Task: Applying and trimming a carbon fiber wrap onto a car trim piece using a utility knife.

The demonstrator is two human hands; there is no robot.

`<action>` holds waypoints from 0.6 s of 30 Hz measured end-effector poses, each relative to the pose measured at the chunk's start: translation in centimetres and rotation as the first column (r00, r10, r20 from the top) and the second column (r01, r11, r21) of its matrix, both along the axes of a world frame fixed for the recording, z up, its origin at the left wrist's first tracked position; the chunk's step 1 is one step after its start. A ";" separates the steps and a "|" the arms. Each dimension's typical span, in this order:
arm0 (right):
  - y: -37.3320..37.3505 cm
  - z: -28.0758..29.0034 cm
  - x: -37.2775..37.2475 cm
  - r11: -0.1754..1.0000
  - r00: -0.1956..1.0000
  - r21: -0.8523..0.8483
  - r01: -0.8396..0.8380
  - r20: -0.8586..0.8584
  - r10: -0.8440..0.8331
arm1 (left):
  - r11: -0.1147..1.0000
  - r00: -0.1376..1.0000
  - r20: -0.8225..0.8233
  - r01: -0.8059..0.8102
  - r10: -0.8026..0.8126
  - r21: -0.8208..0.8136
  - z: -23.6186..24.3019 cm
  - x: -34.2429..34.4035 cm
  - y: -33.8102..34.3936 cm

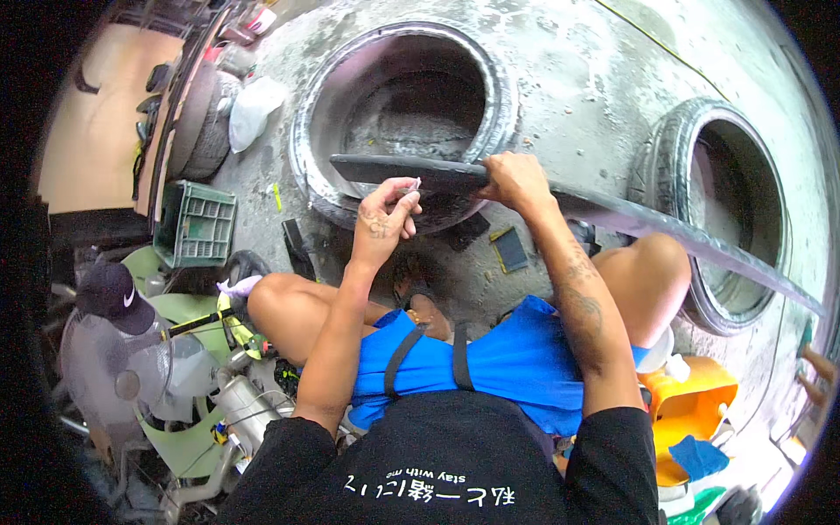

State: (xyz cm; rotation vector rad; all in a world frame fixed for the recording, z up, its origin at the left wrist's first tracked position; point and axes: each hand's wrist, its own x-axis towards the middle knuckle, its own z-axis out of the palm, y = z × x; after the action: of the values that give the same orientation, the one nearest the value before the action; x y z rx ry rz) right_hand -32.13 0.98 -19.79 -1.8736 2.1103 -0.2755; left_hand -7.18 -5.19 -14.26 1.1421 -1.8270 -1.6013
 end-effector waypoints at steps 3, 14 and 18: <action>-0.4 0.1 0.1 1.000 1.000 0.020 0.017 -0.002 -0.017 | 0.998 0.995 0.077 0.058 -0.058 0.000 -1.8 -1.8 0.1; -0.5 -0.8 -0.6 0.998 0.999 0.049 0.043 0.022 -0.045 | 0.970 0.965 0.190 0.207 -0.181 -0.125 -3.7 -6.1 -2.3; -0.5 -0.7 -0.6 0.999 0.998 0.026 0.037 0.042 -0.038 | 0.962 0.949 0.236 0.242 -0.207 -0.129 -3.4 -6.4 -2.9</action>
State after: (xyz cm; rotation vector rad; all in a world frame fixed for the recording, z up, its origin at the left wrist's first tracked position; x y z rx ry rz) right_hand -32.71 0.48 -20.46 -1.7994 2.1132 -0.2927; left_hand -13.62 -8.11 -17.66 1.1103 -2.2567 -1.4642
